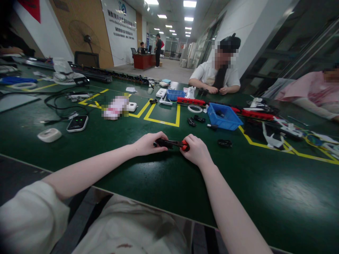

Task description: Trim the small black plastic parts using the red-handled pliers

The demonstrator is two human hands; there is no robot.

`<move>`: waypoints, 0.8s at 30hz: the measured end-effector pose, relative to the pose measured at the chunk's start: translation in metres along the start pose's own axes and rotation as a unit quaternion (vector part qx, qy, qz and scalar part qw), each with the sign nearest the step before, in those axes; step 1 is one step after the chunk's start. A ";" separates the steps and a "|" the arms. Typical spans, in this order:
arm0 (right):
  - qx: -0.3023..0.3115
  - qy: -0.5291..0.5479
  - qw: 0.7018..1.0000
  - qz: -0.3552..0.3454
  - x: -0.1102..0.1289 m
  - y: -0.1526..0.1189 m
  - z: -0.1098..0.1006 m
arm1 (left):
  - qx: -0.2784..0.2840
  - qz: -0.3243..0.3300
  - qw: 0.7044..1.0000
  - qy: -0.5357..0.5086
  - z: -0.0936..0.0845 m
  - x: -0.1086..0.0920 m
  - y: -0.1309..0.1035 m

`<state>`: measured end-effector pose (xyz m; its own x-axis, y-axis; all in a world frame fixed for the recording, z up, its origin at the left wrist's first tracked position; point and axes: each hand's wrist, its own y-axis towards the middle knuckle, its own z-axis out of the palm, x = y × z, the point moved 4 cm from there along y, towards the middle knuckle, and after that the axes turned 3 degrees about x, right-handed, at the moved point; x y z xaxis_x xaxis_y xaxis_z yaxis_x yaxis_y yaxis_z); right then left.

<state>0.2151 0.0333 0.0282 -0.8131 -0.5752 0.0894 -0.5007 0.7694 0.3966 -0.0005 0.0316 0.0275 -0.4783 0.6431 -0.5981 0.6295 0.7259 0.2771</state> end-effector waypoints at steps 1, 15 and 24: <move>-0.002 -0.004 1.000 -0.003 0.000 0.000 0.000 | 0.000 -0.001 1.000 0.002 0.000 0.000 0.000; 0.023 -0.010 1.000 0.012 0.000 0.000 0.002 | -0.002 -0.009 1.000 0.030 -0.001 -0.002 0.000; 0.020 -0.005 1.000 0.012 0.000 0.000 0.001 | 0.002 -0.005 1.000 0.024 -0.001 -0.002 -0.001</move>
<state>0.2153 0.0336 0.0272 -0.8281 -0.5536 0.0886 -0.4924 0.7937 0.3571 -0.0010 0.0297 0.0293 -0.5132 0.6469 -0.5640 0.6268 0.7315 0.2686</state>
